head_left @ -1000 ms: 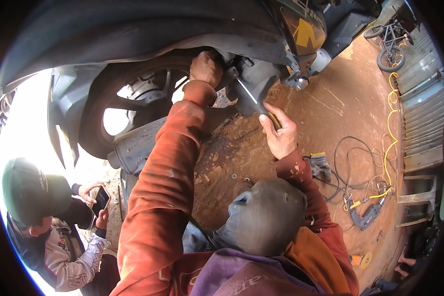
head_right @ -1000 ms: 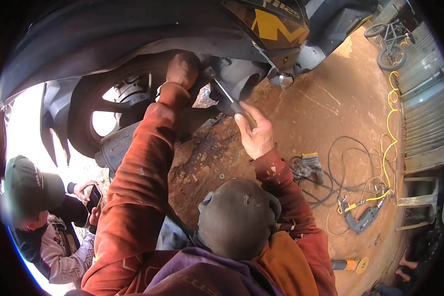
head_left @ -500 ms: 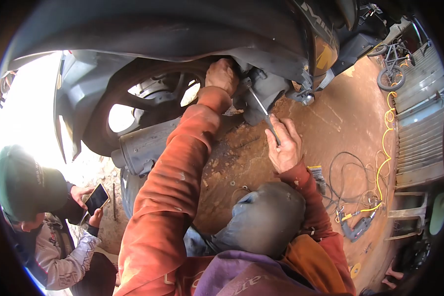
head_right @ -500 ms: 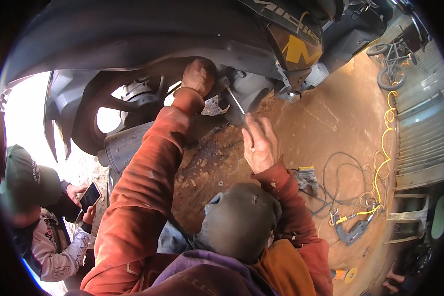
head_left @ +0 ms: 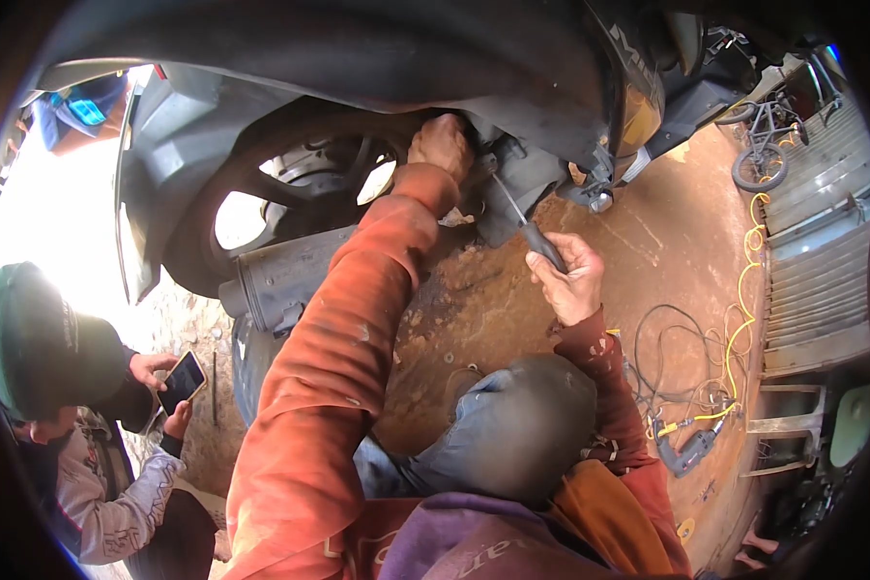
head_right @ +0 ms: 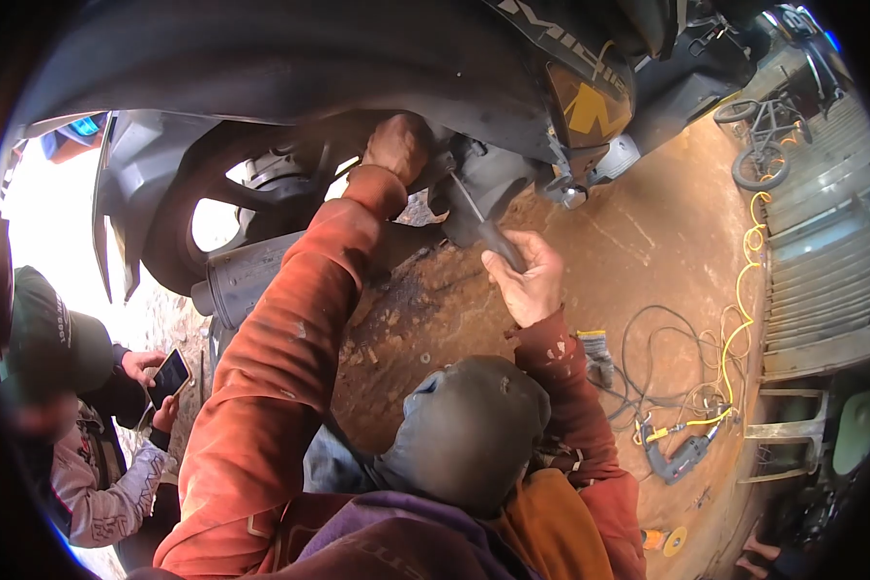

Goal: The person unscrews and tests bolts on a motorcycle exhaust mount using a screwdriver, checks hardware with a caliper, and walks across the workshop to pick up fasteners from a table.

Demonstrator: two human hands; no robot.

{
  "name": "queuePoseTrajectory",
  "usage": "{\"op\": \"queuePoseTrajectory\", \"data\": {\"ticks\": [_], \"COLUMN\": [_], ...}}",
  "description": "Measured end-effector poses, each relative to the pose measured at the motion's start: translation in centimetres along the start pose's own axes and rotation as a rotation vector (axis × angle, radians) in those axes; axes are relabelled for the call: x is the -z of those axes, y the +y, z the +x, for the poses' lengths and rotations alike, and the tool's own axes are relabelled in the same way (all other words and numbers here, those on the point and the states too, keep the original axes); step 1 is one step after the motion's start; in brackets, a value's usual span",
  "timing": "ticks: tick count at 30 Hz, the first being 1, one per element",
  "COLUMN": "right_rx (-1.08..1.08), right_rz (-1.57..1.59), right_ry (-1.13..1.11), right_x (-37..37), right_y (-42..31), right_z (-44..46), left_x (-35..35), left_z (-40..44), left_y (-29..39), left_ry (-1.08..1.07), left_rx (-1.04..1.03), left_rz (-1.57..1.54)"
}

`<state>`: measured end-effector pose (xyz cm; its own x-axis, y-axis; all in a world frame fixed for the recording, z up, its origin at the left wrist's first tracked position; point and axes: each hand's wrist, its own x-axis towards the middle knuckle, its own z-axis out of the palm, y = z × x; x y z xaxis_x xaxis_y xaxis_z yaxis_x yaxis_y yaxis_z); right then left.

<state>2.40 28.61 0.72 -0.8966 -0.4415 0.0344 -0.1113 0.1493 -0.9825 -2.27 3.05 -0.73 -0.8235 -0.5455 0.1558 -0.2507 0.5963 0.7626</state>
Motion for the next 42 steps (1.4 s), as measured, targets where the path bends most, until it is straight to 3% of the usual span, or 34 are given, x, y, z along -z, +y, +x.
{"op": "queuePoseTrajectory", "data": {"ticks": [1,3,4,6,8,11,13,17,19,22,23,25,28,29,30,32,36,37,39,40,42], "right_rx": [0.003,0.332,0.329,0.597,0.629,0.571,0.001,-0.104,0.655,0.669,0.668,-0.002,-0.012,0.117,0.116,0.726,0.727,0.734,0.503,0.515,0.224], "right_rz": [0.001,-0.351,-0.353,-0.725,-0.765,-0.520,-0.070,0.014,-0.573,-0.590,-0.588,0.070,0.173,-0.085,-0.085,-0.907,-1.029,-1.028,-0.472,-0.472,-0.173], "right_ry": [0.002,0.062,0.064,0.072,0.066,0.114,0.048,0.003,0.146,0.134,0.132,0.020,-0.009,0.019,0.019,0.088,0.119,0.119,0.118,0.116,0.073], "right_x": [0.0,0.2,0.2,-0.3,-0.5,-0.9,-0.9,0.0,-0.1,-0.6,-0.7,-0.5,0.1,-0.2,-0.2,-0.2,-0.6,-0.5,-0.5,-0.5,-0.5], "right_y": [0.5,2.3,1.8,0.1,0.5,1.8,1.1,0.8,2.4,3.0,2.6,1.6,1.4,0.9,0.5,-0.3,0.0,1.0,3.0,2.6,2.0], "right_z": [0.2,0.6,0.4,-0.2,-0.5,-0.3,-0.7,0.0,0.6,0.4,0.3,-0.3,0.4,0.2,0.0,-0.2,-0.9,-0.7,0.3,0.3,0.1], "left_x": [-0.2,-0.7,-0.3,0.0,0.2,0.2,-0.1,-0.1,-0.2,-0.8,-0.9,-0.9,-0.7,-0.6,-0.6,-0.5,-0.6,-0.6,-0.1,0.0,0.0], "left_z": [0.0,0.0,-0.3,-0.6,-0.4,-0.3,-0.3,-0.1,0.1,0.7,0.8,0.8,0.5,0.5,0.5,0.5,0.7,0.5,0.4,0.1,-0.3], "left_y": [-0.1,-0.3,0.1,0.3,0.3,0.2,0.0,0.0,-0.4,-0.9,-1.1,-1.2,-0.7,-0.7,-0.5,-0.2,-0.7,-0.7,-0.4,-0.2,0.0], "left_ry": [0.052,0.100,0.093,0.084,0.049,0.030,0.038,0.055,0.045,0.057,0.082,0.081,0.076,0.081,0.081,0.036,0.023,0.024,0.043,0.040,0.040], "left_rx": [-0.024,-0.049,-0.020,0.014,0.008,-0.005,0.000,-0.016,-0.053,-0.118,-0.153,-0.130,-0.127,-0.135,-0.135,-0.039,-0.086,-0.096,-0.109,-0.080,-0.047], "left_rz": [-0.004,-0.011,-0.038,-0.064,-0.047,-0.036,-0.027,0.010,-0.012,0.002,0.037,0.025,0.006,0.004,0.004,0.027,0.036,0.023,0.010,0.002,-0.017]}}
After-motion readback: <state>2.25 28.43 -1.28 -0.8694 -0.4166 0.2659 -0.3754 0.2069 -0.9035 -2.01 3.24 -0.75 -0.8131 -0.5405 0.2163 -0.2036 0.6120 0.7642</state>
